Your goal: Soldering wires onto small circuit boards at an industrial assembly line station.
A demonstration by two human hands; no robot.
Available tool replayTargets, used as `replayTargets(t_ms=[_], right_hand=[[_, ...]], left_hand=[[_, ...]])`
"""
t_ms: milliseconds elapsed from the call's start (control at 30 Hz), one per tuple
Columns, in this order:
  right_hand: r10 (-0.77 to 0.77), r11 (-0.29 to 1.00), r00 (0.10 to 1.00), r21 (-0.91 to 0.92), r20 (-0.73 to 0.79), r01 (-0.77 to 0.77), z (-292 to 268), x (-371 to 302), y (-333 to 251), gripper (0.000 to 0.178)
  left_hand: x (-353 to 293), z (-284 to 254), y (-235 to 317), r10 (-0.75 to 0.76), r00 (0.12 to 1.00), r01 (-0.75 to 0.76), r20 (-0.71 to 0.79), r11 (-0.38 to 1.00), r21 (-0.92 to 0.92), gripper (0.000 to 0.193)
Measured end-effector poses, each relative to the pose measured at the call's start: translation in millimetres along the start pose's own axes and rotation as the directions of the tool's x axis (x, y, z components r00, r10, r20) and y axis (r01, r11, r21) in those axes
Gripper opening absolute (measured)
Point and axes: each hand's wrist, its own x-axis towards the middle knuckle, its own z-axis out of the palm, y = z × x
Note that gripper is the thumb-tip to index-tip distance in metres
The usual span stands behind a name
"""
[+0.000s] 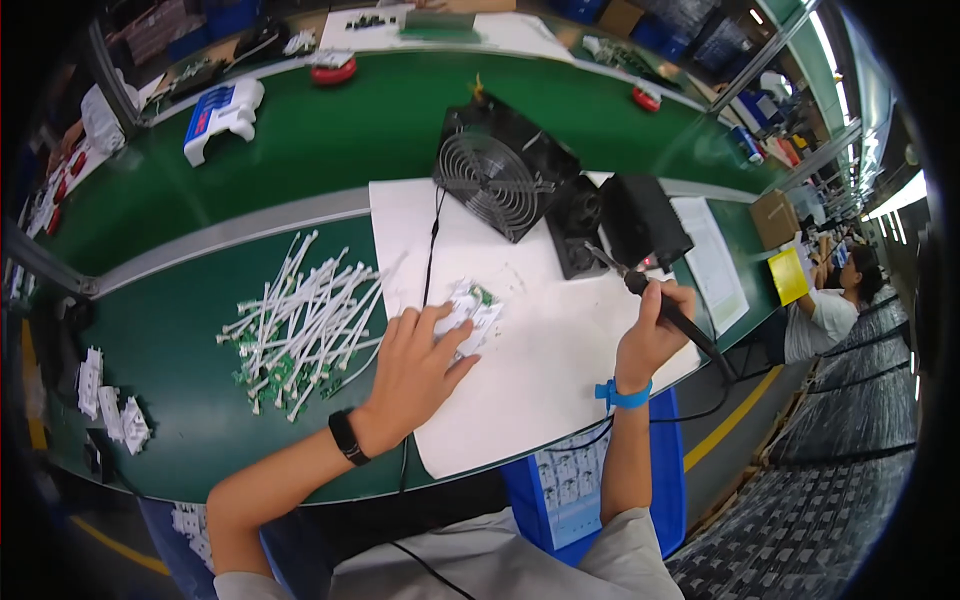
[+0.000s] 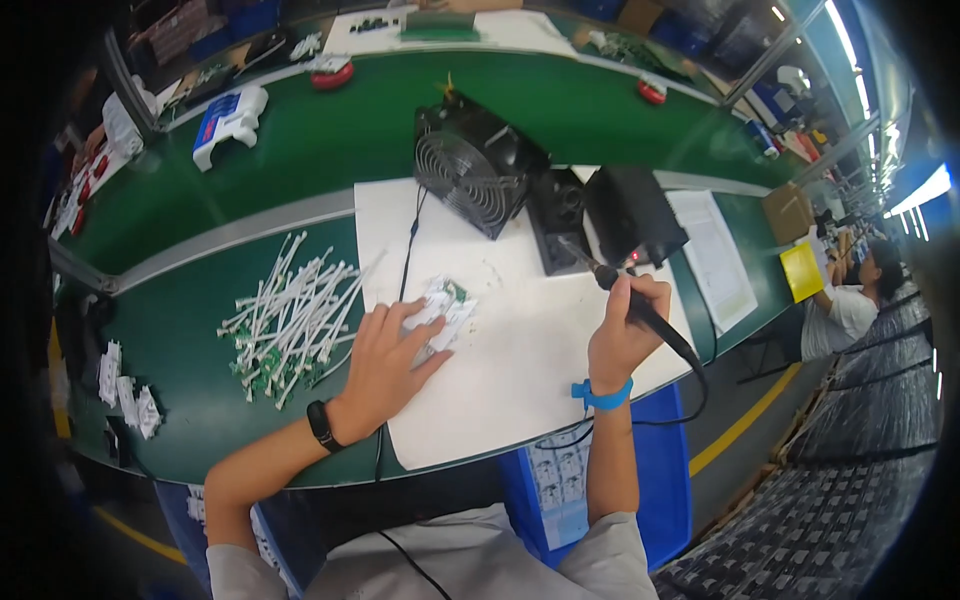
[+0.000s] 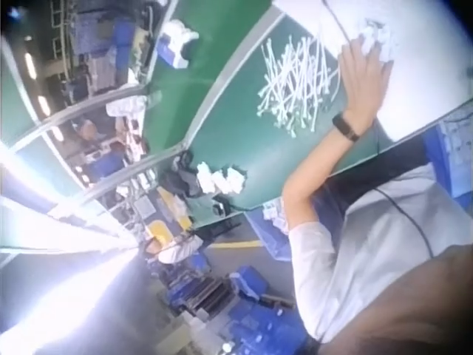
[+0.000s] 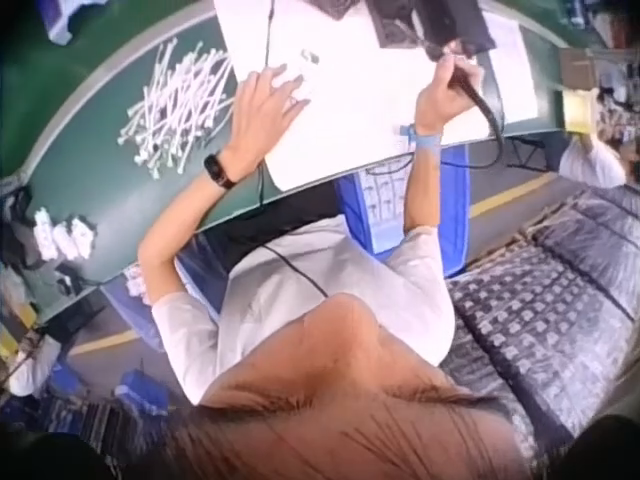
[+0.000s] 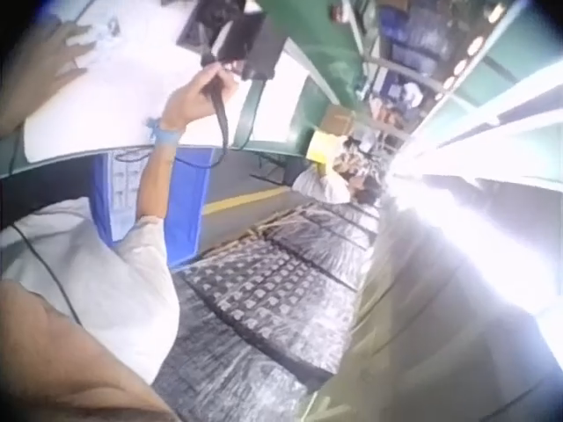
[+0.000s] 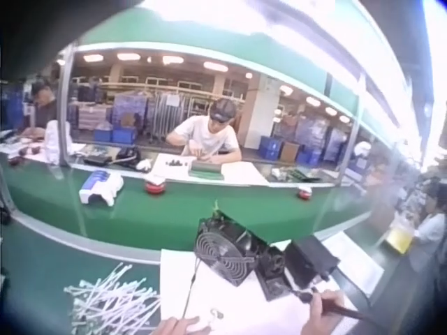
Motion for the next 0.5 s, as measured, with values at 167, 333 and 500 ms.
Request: replayTargets(t_ms=[167,333,500], right_hand=[[0.038,0.993,0.996,-0.119,0.078,-0.029,16,43,14,0.012],[0.137,0.984,0.966,-0.145,0.221,-0.107,56,57,49,0.016],[0.024,0.963,0.960,-0.264,0.280,0.053,58,55,64,0.015]], left_hand=[[0,-1,2,0.028,1.000,-0.028,-0.009,0.999,-0.024,0.039],[-1,-5,6,0.022,1.000,-0.023,-0.012,1.000,-0.011,0.038],[-2,-4,8,0.017,1.000,-0.017,0.001,1.000,0.007,0.038]])
